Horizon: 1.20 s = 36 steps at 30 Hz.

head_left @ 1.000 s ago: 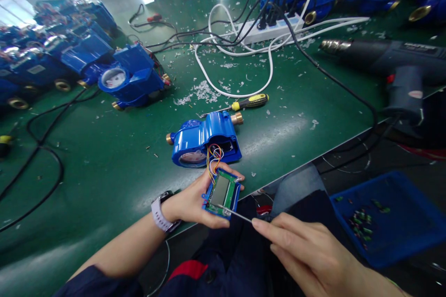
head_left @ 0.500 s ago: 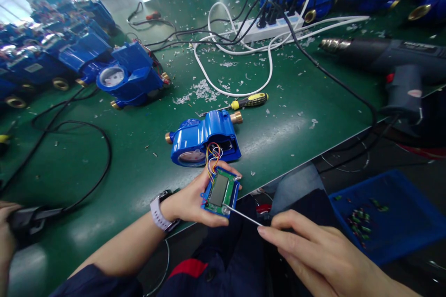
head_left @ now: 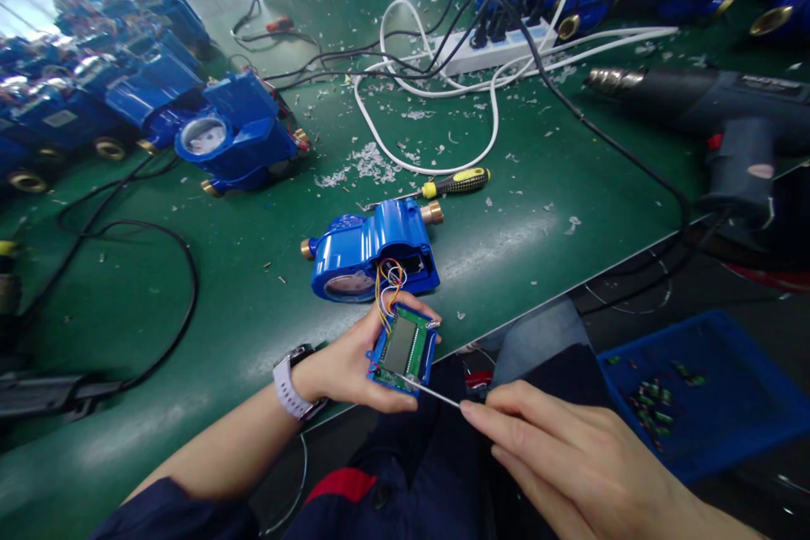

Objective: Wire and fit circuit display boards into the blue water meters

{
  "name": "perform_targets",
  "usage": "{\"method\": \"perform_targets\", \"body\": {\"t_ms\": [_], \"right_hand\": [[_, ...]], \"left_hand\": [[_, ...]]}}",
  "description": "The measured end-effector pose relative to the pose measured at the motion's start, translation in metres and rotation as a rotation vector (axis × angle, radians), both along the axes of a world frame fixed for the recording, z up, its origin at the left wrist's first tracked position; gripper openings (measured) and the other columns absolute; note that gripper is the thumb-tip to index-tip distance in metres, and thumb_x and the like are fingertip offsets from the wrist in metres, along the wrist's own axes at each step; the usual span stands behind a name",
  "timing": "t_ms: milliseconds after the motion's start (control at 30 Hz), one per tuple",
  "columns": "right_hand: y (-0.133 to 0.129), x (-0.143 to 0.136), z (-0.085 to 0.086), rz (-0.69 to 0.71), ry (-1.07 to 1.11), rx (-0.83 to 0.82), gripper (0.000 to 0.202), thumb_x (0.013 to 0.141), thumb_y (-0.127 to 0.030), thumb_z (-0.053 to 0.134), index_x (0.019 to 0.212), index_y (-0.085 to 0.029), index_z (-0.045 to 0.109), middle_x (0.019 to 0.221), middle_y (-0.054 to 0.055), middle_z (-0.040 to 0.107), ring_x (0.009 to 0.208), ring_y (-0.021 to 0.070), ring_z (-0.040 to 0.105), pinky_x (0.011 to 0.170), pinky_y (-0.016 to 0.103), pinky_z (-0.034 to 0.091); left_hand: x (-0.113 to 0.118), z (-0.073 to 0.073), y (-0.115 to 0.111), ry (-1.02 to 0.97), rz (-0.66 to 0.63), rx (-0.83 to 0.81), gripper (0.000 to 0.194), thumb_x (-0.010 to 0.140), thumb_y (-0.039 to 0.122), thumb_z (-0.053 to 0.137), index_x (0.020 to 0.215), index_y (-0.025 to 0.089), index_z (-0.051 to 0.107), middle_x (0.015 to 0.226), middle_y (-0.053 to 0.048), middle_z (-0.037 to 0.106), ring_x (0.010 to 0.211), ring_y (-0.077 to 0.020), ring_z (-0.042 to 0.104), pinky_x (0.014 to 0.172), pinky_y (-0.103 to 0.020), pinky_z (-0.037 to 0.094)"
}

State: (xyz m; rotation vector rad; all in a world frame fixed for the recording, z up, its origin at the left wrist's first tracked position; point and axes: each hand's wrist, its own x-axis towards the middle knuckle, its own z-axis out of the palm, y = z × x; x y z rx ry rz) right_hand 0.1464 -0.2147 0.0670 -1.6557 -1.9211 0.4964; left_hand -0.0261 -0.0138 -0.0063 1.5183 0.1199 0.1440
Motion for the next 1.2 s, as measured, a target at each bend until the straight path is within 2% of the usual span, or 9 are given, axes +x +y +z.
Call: {"method": "perform_targets", "body": {"t_ms": [167,400,533,700,900,967,1067,1200], "right_hand": [[0.005,-0.004,-0.004,0.009,-0.032,0.031,0.038,0.093,-0.005,0.037,0.117,-0.013,0.066,0.096,0.009,0.071,0.083,0.0141,0.070,0.070,0.020,0.057],[0.010,-0.001,-0.009,0.048,0.060,0.065,0.037,0.092,-0.003,0.039,0.117,-0.013,0.065,0.100,0.008,0.071,0.091,0.0137,0.068,0.075,0.018,0.055],[0.013,-0.001,-0.010,0.069,0.098,0.080,0.038,0.090,-0.001,0.041,0.119,-0.011,0.063,0.099,0.009,0.071,0.094,0.0137,0.067,0.077,0.018,0.055],[0.015,-0.005,-0.012,0.066,0.088,0.096,0.039,0.090,-0.001,0.040,0.119,-0.010,0.064,0.098,0.011,0.070,0.089,0.0155,0.068,0.074,0.021,0.056],[0.021,-0.009,-0.017,0.094,0.136,0.115,0.038,0.088,-0.002,0.045,0.121,-0.008,0.062,0.100,0.013,0.068,0.088,0.0167,0.067,0.070,0.021,0.057],[0.023,-0.009,-0.016,0.086,0.160,0.116,0.037,0.089,-0.003,0.045,0.121,-0.010,0.061,0.100,0.012,0.068,0.088,0.0158,0.066,0.071,0.021,0.056],[0.027,-0.008,-0.013,0.068,0.211,0.081,0.037,0.090,-0.005,0.046,0.124,-0.014,0.059,0.103,0.009,0.067,0.089,0.0142,0.066,0.075,0.021,0.056],[0.035,-0.005,-0.008,0.030,0.331,0.041,0.037,0.091,-0.007,0.049,0.124,-0.020,0.058,0.105,0.006,0.067,0.094,0.0124,0.066,0.083,0.019,0.054]], "left_hand": [[0.000,0.001,-0.001,0.001,-0.016,-0.070,0.077,0.066,0.027,0.083,0.128,0.028,0.039,0.126,-0.011,0.048,0.112,-0.0297,0.056,0.096,-0.047,0.047],[-0.001,0.003,0.001,0.029,-0.043,-0.142,0.075,0.062,0.029,0.085,0.127,0.026,0.046,0.125,-0.012,0.049,0.109,-0.0294,0.057,0.094,-0.046,0.048],[-0.002,0.005,0.001,0.043,-0.104,-0.318,0.074,0.061,0.022,0.085,0.124,0.027,0.047,0.126,-0.010,0.048,0.107,-0.0275,0.059,0.090,-0.044,0.051],[-0.004,0.003,0.002,0.067,-0.183,-0.548,0.087,0.055,0.014,0.088,0.128,0.031,0.044,0.127,-0.008,0.050,0.108,-0.0259,0.060,0.093,-0.045,0.050],[-0.005,0.008,0.003,0.099,-0.216,-0.596,0.106,0.056,0.016,0.089,0.144,0.035,0.033,0.129,-0.009,0.049,0.106,-0.0252,0.061,0.094,-0.043,0.047],[-0.006,0.011,0.002,0.086,-0.175,-0.576,0.106,0.057,0.023,0.089,0.146,0.033,0.032,0.131,-0.010,0.047,0.105,-0.0258,0.060,0.095,-0.044,0.046],[-0.010,0.016,-0.004,0.058,-0.040,-0.544,0.105,0.059,0.036,0.088,0.147,0.029,0.033,0.130,-0.011,0.048,0.110,-0.0282,0.058,0.098,-0.043,0.043],[-0.018,0.017,-0.022,-0.039,0.149,-0.662,0.089,0.065,0.044,0.083,0.141,0.028,0.039,0.126,-0.013,0.059,0.105,-0.0306,0.064,0.095,-0.047,0.045]]}}
